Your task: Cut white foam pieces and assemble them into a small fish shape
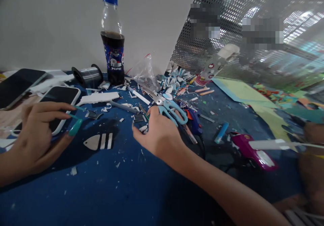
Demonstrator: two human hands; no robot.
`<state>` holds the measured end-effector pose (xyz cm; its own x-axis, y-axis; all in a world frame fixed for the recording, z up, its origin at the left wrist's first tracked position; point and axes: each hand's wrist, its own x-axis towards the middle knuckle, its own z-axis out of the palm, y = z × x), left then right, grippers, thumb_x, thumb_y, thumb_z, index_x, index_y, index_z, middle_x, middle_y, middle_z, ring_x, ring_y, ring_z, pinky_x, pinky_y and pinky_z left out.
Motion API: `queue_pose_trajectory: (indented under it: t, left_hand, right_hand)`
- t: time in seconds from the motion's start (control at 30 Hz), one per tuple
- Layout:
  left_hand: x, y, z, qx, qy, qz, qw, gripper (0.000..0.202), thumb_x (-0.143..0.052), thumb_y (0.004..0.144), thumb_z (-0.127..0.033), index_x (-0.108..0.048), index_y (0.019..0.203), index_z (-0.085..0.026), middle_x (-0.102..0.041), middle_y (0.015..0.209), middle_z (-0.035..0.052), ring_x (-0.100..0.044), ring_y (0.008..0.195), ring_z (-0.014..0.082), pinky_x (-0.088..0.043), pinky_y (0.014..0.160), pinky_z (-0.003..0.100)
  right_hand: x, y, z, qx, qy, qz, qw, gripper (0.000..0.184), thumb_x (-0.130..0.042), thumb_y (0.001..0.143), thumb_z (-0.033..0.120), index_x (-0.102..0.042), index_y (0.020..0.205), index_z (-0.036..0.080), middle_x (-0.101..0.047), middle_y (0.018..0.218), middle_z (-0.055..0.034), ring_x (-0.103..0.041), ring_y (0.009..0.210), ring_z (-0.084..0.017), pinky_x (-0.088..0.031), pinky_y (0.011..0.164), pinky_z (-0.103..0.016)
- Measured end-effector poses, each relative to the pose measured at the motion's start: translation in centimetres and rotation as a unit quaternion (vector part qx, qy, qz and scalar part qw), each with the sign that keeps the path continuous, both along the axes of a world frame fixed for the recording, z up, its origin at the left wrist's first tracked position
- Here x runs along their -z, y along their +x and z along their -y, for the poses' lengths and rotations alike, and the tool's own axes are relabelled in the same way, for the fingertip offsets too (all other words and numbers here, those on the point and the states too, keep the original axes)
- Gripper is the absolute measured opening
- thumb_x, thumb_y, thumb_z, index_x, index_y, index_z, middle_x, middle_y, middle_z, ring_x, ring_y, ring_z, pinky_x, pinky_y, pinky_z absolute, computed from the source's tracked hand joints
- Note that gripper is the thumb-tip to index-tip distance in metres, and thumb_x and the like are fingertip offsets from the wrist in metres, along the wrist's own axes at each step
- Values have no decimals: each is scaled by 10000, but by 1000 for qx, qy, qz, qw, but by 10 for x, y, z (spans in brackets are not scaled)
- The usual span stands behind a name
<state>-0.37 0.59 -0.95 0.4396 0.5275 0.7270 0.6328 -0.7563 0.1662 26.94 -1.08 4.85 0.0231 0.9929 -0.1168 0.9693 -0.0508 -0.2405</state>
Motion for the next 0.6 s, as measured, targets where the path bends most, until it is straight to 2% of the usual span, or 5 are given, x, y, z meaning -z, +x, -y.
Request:
queue_pose_trajectory:
  t: [0.07, 0.13, 0.3, 0.6]
  left_hand:
    - [-1, 0, 0, 11, -3, -4, 1000, 244, -570, 842, -117, -474, 1066, -125, -618, 1097, 188, -585, 1034, 289, -381, 931, 453]
    - [-1, 0, 0, 18, -8, -12, 1000, 241, -565, 843, -121, -472, 1065, -114, -612, 1103, 198, -577, 1042, 293, -372, 935, 451]
    - [-4, -1, 1, 39, -17, -22, 999, 254, -549, 840, -115, -461, 1078, -117, -597, 1105, 193, -570, 1038, 291, -364, 923, 444]
    - [-9, 1, 3, 56, -32, -22, 998, 269, -536, 839, -120, -442, 1091, -136, -575, 1116, 175, -556, 1038, 285, -370, 902, 444]
  right_hand:
    - [5, -5, 2, 8, -42, 31, 999, 537, -594, 814, 528, -455, 1116, 106, -569, 629, -13, -521, 487, -159, -353, 410, -278]
    - [10, -9, 3, 15, -53, 37, 998, 561, -576, 819, 548, -452, 1129, 97, -566, 635, -18, -511, 467, -155, -342, 386, -271]
    - [16, -11, -2, 20, -18, 11, 1000, 490, -581, 811, 530, -476, 1048, 114, -546, 628, -15, -483, 453, -142, -302, 392, -253]
    - [19, -9, -1, 3, -10, -15, 1000, 439, -583, 806, 442, -449, 1064, 113, -526, 611, 5, -487, 448, -142, -319, 389, -246]
